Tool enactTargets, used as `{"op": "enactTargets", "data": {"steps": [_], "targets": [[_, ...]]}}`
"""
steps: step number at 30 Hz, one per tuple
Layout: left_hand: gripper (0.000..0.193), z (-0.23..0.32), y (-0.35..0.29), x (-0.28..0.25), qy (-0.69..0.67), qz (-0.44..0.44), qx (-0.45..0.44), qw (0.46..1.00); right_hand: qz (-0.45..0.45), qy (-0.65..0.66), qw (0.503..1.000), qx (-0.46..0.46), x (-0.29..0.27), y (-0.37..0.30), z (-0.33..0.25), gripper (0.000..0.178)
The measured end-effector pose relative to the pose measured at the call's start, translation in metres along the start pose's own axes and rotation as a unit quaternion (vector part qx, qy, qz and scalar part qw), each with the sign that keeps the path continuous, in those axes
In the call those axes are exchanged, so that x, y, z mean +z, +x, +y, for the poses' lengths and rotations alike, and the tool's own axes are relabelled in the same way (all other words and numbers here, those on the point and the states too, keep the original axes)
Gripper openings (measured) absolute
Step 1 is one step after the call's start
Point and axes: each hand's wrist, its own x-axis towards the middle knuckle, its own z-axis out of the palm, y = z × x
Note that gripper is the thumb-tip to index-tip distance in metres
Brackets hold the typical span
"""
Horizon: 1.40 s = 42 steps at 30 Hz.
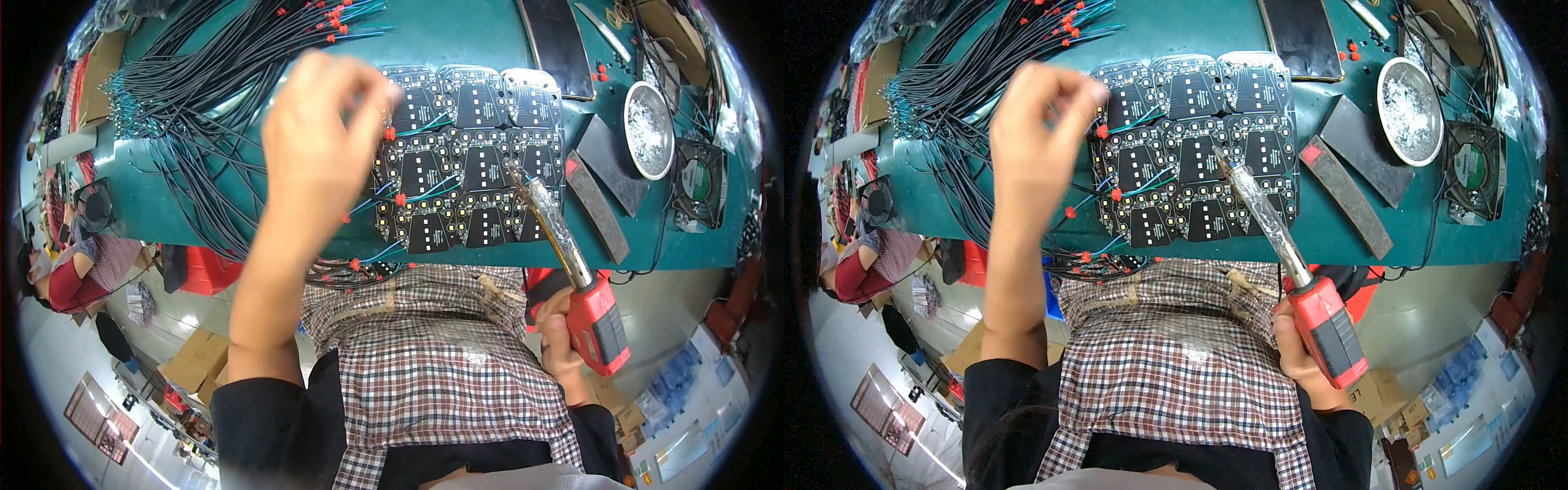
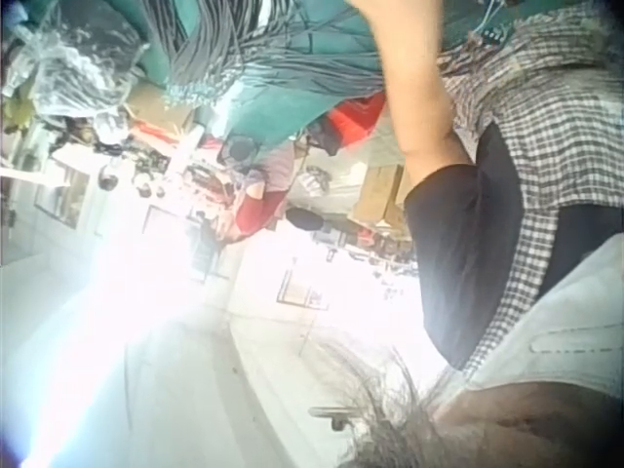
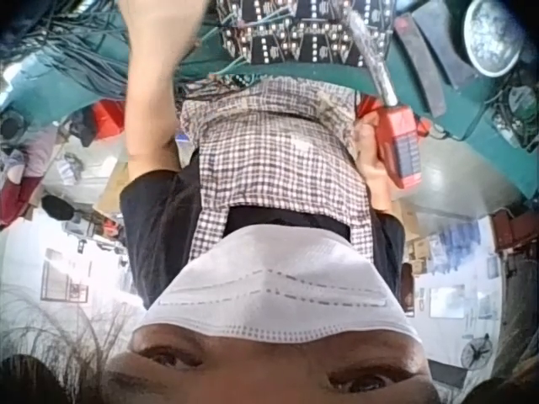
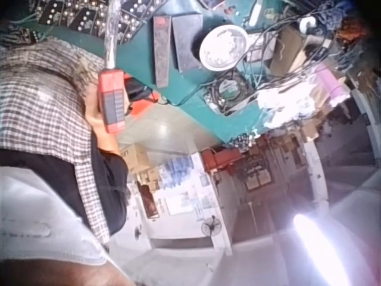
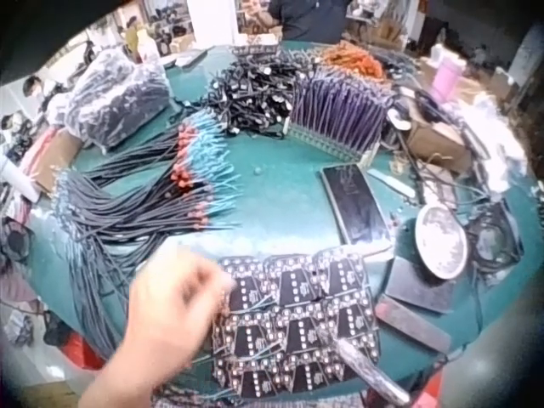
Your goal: The person attaches wires to circuit boards by positioning the wire leads onto the board contacts and soldering them in place using a soldering iron.
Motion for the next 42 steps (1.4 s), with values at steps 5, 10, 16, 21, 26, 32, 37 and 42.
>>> {"op": "enactTargets", "data": {"steps": [5, 10, 16, 21, 26, 32, 37, 42], "targets": [[0.012, -0.069, 0.049, 0.027, 0.168, 0.074, 0.127, 0.975, 0.005, 0.018, 1.0, -0.004, 0.004, 0.003, 0.003, 0.014], [0.013, -0.08, 0.064, 0.03, 0.212, 0.068, 0.15, 0.963, 0.005, -0.062, 0.998, -0.017, 0.002, -0.003, 0.002, 0.017], [0.01, -0.017, 0.027, -0.006, -0.044, 0.078, 0.014, 0.996, 0.007, -0.025, 1.0, -0.007, 0.0, -0.002, 0.003, 0.015], [0.013, 0.046, -0.042, -0.027, -0.072, -0.065, 0.094, 0.991, -0.017, -0.047, 0.999, -0.005, -0.003, -0.007, 0.008, 0.015], [0.015, 0.048, -0.084, -0.006, -0.097, -0.12, -0.025, 0.988, -0.031, -0.079, 0.994, -0.066, -0.004, -0.024, 0.029, 0.019], [0.018, 0.036, -0.09, 0.01, -0.036, -0.104, -0.053, 0.992, -0.02, -0.009, 0.998, -0.067, 0.014, -0.022, 0.028, 0.025], [0.019, 0.031, -0.092, 0.014, -0.032, -0.095, -0.046, 0.994, -0.059, -0.048, 0.99, -0.116, 0.013, -0.017, 0.029, 0.027], [0.019, 0.029, -0.092, 0.017, -0.027, -0.08, -0.036, 0.996, -0.054, -0.048, 0.986, -0.15, 0.016, -0.01, 0.022, 0.026]]}}
